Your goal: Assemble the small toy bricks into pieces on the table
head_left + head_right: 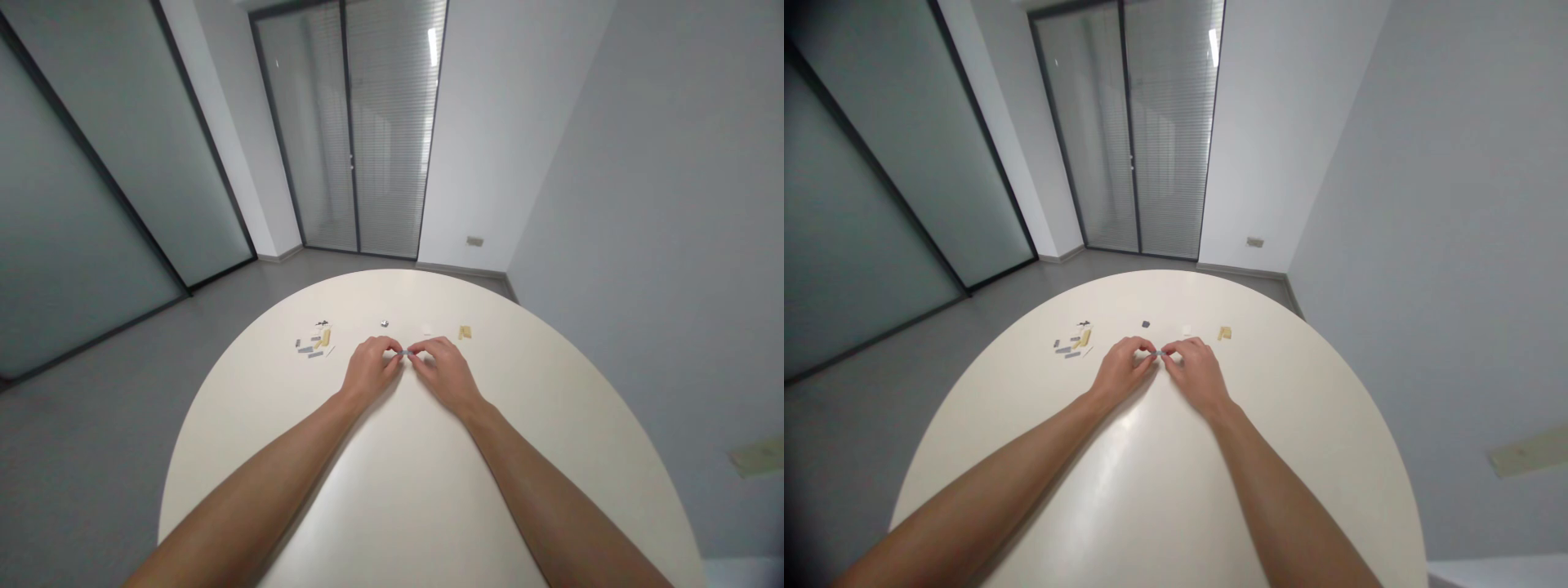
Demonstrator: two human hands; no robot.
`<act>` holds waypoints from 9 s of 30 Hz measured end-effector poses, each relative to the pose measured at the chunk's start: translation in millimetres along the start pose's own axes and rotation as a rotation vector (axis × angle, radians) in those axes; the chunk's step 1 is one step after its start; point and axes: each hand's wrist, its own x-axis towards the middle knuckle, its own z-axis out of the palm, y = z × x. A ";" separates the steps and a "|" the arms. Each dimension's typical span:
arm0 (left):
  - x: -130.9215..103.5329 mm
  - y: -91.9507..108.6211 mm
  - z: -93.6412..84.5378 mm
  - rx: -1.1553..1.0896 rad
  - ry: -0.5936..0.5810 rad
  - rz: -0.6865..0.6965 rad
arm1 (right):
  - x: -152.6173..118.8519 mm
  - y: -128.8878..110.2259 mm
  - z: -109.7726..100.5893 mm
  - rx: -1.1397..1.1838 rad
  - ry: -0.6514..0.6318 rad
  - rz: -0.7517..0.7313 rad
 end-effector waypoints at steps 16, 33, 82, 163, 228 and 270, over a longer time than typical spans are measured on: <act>0.0 -2.9 1.3 0.029 -0.022 0.005 | -0.6 6.4 2.5 -0.008 0.005 0.002; 0.7 -6.0 2.8 -0.004 0.000 0.028 | -1.2 5.5 1.9 -0.006 -0.027 0.036; 3.4 -9.9 2.9 -0.248 0.020 -0.062 | -0.2 1.7 -2.0 -0.011 0.047 -0.050; 0.1 -13.0 13.1 -0.053 -0.094 -0.010 | -0.3 -6.0 -1.4 -0.132 -0.120 0.080; 1.4 -5.9 -7.9 0.423 -0.052 -0.170 | 6.8 7.2 -3.6 -0.386 -0.289 0.035; 11.9 -72.0 -61.0 0.685 0.044 -0.438 | -6.3 18.6 -0.9 -0.231 -0.264 0.065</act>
